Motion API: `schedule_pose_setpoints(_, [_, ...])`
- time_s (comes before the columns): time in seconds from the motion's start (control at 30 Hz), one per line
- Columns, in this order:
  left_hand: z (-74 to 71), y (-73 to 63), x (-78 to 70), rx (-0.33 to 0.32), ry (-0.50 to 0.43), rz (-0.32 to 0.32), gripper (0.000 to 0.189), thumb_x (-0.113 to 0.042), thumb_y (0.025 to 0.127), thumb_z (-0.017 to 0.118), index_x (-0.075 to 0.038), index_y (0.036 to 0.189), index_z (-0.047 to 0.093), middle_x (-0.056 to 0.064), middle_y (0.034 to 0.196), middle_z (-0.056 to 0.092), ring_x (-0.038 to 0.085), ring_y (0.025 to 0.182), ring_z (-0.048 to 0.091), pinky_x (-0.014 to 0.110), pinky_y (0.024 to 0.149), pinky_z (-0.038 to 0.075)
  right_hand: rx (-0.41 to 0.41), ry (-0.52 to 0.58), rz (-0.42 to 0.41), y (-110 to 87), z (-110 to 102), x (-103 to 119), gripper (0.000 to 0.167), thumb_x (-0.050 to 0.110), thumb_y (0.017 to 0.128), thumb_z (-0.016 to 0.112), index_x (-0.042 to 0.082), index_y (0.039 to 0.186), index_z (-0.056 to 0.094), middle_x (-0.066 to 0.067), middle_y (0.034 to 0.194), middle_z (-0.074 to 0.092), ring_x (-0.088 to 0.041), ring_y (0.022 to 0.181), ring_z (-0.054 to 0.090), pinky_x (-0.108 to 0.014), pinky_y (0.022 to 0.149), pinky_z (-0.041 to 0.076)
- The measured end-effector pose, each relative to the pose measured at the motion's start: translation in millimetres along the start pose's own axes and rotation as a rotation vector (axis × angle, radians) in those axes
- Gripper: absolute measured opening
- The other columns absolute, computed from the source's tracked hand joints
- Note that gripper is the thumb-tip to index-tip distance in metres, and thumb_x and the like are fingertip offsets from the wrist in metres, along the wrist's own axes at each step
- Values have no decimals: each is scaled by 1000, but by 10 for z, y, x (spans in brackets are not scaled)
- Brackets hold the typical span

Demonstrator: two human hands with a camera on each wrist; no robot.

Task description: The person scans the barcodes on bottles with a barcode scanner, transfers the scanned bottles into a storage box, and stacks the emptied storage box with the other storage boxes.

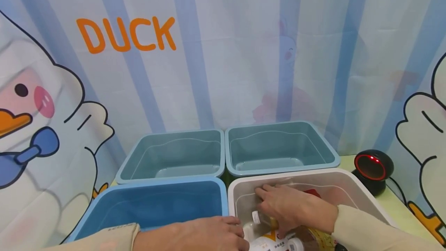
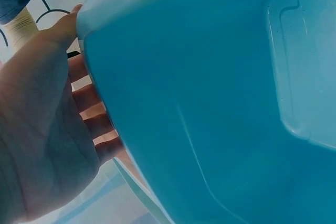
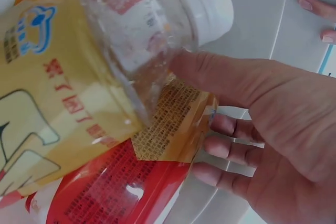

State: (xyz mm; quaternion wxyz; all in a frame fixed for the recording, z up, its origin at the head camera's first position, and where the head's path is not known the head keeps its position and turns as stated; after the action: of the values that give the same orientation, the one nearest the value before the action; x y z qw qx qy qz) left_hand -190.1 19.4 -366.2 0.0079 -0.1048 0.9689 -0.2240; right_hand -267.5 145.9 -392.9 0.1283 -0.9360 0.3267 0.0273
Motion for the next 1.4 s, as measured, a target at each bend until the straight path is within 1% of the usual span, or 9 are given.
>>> schedule_pose_setpoints(0.13, [-6,-12,-5,-6,24,3,39,-46,105,61,-31,140,65,-24,133,62,-9,120,52,14,114,25,-27,-9,-17,-45,-5,7,70,54,70,93,36,132,67,10,128,62,-15,109,57,-48,104,50])
schedule_pose_setpoints(0.27, [-20,-27,-12,-16,43,10,39,-47,104,61,-33,140,65,-25,132,61,-9,118,53,16,114,27,19,74,16,-75,25,-5,71,46,70,95,38,132,62,14,127,64,-14,110,62,-49,103,51])
schedule_pose_setpoints(0.4, [-24,-29,-13,-17,43,15,38,-47,104,61,-34,140,65,-26,132,61,-10,117,53,16,114,26,75,124,39,-82,66,-33,77,46,68,96,40,134,57,18,126,62,-12,108,61,-49,104,50])
schedule_pose_setpoints(0.5, [-24,-23,-16,-18,37,19,37,-47,105,61,-33,139,65,-26,132,61,-10,117,53,15,114,26,69,112,29,-83,61,-51,78,48,67,96,40,133,57,18,125,59,-11,106,57,-47,106,48])
schedule_pose_setpoints(0.7, [-22,-24,-18,-38,43,21,36,-47,104,61,-33,138,67,-26,130,62,-10,114,53,15,113,26,47,104,-3,-105,-14,-73,62,47,72,93,38,126,64,18,118,59,-7,96,51,-37,102,50])
schedule_pose_setpoints(0.9, [-26,-37,-25,-58,51,34,35,-47,103,63,-34,136,68,-26,127,64,-11,108,54,13,111,27,-22,191,-45,-175,-195,-93,56,45,78,90,39,125,61,22,110,61,-3,92,51,-37,94,54])
schedule_pose_setpoints(1.0, [-32,-39,-28,-73,51,38,36,-47,102,64,-34,135,69,-26,125,65,-10,104,54,13,110,29,-36,257,-51,-213,-293,-114,53,44,81,88,40,125,59,23,106,58,-2,91,51,-32,87,54])
schedule_pose_setpoints(1.2, [-33,-40,-32,-84,42,40,35,-48,102,65,-34,134,69,-26,123,65,-9,103,54,14,110,30,-38,464,-20,-292,-433,-202,58,39,85,85,41,134,54,18,116,54,-3,95,54,-27,80,54])
schedule_pose_setpoints(1.4, [-18,-31,-27,-69,49,44,34,-47,103,63,-34,134,69,-26,124,64,-9,106,54,15,111,29,-155,620,-77,-356,-555,-248,56,29,88,82,37,135,52,12,121,54,-7,102,56,-26,80,56])
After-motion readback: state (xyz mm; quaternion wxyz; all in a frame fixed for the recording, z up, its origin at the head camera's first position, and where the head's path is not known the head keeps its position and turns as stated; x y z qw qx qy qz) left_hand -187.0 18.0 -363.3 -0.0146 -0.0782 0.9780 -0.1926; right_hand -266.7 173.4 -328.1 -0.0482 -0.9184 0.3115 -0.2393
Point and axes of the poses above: each hand's wrist, its own y-axis towards the middle knuckle, its own z-axis out of the palm, x = y × z, the point moved 6 cm from there along y, towards the middle knuckle
